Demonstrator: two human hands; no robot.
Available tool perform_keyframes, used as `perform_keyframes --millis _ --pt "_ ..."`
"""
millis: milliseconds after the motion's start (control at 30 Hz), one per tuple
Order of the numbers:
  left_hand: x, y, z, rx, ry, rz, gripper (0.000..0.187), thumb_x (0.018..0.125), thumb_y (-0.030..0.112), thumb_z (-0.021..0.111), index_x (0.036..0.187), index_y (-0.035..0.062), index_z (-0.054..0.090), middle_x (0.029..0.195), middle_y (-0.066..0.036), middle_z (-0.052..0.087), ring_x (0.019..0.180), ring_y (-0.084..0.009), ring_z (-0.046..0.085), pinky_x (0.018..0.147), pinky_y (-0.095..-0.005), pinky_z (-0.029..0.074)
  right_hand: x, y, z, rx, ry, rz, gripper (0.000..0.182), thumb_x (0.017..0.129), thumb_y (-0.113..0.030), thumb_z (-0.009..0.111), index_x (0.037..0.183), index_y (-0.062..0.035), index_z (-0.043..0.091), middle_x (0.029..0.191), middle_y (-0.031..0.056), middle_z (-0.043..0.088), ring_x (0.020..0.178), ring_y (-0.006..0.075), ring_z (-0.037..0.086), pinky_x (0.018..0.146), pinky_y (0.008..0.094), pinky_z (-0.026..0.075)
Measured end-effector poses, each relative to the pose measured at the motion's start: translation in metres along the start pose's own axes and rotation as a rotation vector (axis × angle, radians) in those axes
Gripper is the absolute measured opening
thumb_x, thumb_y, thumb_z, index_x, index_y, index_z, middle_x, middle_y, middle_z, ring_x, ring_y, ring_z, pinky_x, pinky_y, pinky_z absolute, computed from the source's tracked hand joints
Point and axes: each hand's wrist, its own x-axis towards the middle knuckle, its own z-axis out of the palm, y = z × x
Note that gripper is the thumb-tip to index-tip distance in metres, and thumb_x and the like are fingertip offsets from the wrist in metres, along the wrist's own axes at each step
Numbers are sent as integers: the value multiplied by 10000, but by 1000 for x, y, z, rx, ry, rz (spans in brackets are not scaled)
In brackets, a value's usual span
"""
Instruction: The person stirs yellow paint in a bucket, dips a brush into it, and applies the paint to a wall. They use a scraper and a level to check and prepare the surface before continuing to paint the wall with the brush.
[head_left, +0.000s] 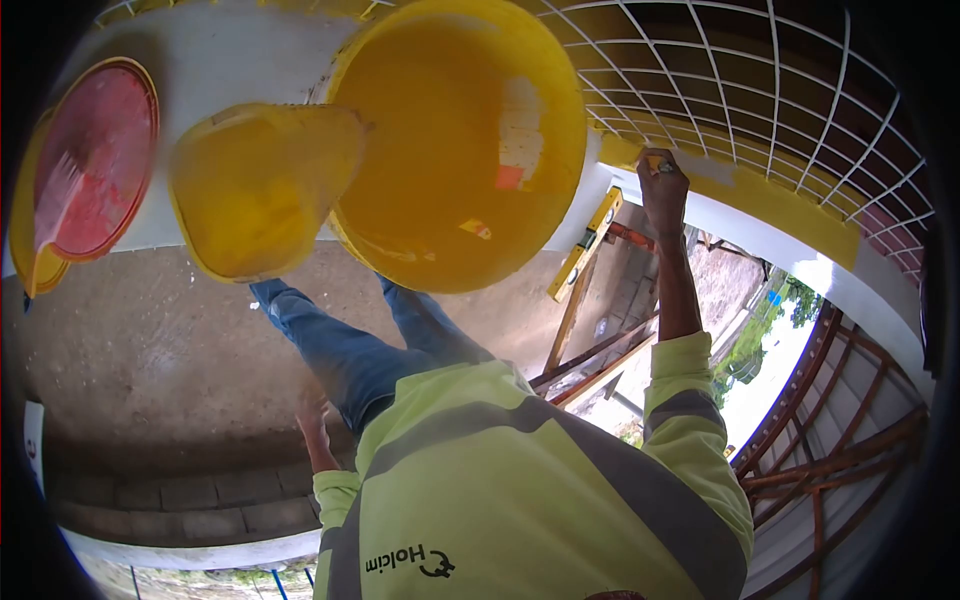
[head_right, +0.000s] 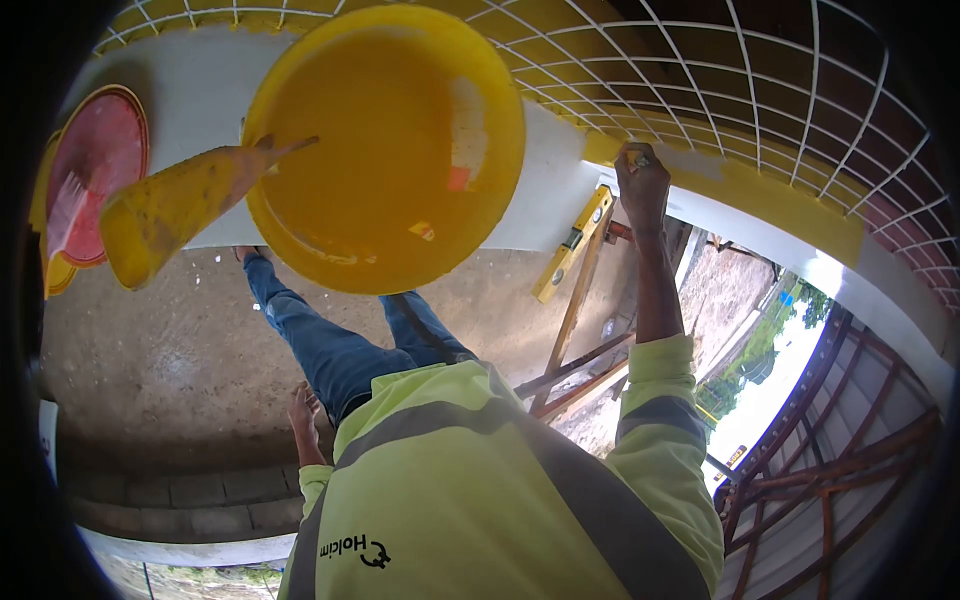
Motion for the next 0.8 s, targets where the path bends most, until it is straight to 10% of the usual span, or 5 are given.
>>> perform_keyframes --millis 467,800 --pt "10 -3 -12 89 -45 -1 353 1004 335 526 1284 136 608 1056 -38 650 884 -155 609 744 -305 484 -7 9 7 41 15 -55 132 883 -120 702 974 -30 670 852 164 700 685 240 667 638 335 525" --pt "7 3 -2 108 -17 12 350 980 341 559 1236 111 625 986 -30 630 810 -133 579 667 -300 456 -4 4 3 -4 39 -45 144 905 -149 685 1020 -61 680 752 104 667 648 130 579 627 299 504"
